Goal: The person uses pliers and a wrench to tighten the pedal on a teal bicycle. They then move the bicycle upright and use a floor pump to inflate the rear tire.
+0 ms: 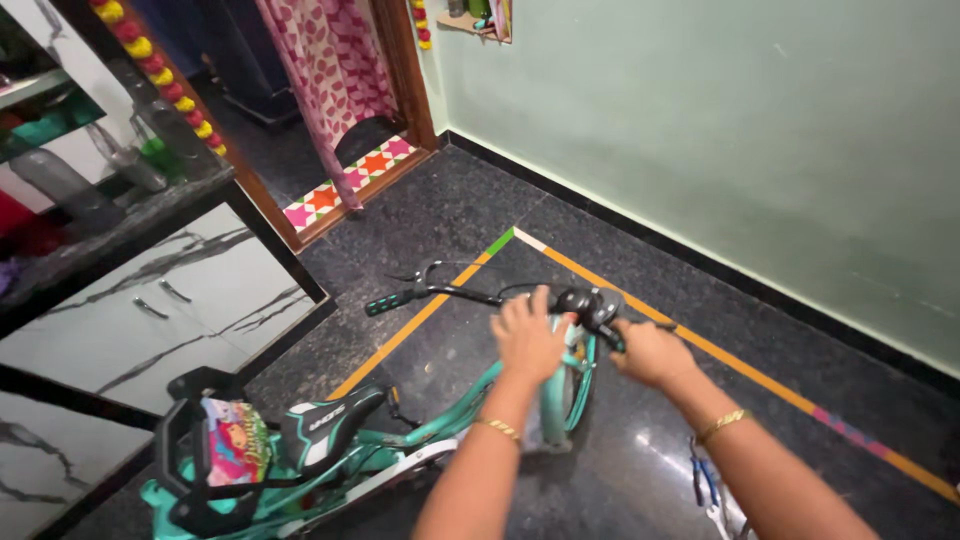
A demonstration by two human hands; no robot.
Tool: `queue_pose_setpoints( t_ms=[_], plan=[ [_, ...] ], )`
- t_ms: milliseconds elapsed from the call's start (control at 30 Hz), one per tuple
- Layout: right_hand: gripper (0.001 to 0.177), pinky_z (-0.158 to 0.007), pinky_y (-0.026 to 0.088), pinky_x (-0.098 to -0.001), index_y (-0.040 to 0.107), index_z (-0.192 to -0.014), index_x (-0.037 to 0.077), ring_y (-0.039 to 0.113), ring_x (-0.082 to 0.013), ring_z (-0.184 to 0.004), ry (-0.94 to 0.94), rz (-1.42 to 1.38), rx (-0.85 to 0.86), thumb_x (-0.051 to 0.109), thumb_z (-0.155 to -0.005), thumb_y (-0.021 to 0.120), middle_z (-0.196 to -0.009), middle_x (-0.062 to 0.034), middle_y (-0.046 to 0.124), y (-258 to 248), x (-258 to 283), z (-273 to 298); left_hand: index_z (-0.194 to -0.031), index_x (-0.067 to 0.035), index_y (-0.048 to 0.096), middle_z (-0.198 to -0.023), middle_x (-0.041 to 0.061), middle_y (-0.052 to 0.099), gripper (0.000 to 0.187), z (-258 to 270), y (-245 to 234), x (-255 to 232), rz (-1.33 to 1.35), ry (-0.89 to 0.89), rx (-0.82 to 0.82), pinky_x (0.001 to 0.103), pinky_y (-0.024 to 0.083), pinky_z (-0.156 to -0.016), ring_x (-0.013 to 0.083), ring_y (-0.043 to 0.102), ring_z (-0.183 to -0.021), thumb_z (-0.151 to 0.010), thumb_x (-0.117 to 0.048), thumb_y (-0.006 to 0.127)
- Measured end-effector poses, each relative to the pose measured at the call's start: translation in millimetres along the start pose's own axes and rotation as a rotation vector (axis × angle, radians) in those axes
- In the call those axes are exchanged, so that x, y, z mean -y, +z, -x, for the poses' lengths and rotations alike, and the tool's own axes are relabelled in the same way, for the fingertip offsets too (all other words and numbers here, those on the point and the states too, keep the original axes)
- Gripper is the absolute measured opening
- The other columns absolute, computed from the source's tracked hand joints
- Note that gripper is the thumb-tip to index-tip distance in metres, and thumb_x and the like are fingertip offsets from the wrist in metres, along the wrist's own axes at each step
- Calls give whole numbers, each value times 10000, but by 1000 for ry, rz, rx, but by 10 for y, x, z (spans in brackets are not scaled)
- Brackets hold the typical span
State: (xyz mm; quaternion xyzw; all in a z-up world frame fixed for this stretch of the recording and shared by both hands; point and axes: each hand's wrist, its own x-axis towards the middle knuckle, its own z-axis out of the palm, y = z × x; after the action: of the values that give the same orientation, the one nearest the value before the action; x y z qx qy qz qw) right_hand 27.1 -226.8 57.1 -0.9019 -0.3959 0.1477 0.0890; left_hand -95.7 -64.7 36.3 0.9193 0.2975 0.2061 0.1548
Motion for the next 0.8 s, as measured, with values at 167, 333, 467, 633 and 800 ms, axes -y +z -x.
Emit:
queue_pose_setpoints(
  t_ms=[167,333,467,633,800],
  plan=[
    [513,-875,588,-494,604,-1328,212,721,-377,-1013,96,82,-86,375,-857,724,-1092,-165,746,-101,112,-335,-1498,-99,436,-1487,184,442,797,222,-786,1435,-400,-94,-34,684,232,-1131,434,330,-1439,-838,-483,666],
    [489,-876,587,-506,633,-1310,194,723,-389,-1010,97,92,-146,404,-874,702,-1104,-170,746,-39,296,-692,-1446,-122,476,-1558,222,386,745,350,-1581,2715,-612,-436,-147,723,163,-1139,480,231,-1487,-785,-374,708],
    [472,-896,591,-495,659,-1293,182,727,-373,-1042,109,111,-130,440,-899,690,-1117,-163,758,-1,370,-876,-1483,-81,455,-1564,282,335,816,422,-2001,3451,-641,-740,-225,735,133,-1113,515,216,-1464,-778,-394,720],
    [577,-896,586,-481,586,-1399,215,722,-355,-1045,108,191,-104,439,-878,688,-1120,-161,746,-75,380,-915,-1576,-43,415,-1523,209,475,819,375,-2098,4174,-515,-807,-318,687,407,-991,457,418,-1362,-870,-358,684],
    [544,-889,587,-471,596,-1379,211,725,-341,-1042,77,287,-86,449,-896,680,-1103,-147,754,-170,238,-987,-1212,79,662,-1189,300,699,647,488,-2187,5146,-111,-1087,-202,544,520,-953,464,671,-1120,-948,-512,681]
  ],
)
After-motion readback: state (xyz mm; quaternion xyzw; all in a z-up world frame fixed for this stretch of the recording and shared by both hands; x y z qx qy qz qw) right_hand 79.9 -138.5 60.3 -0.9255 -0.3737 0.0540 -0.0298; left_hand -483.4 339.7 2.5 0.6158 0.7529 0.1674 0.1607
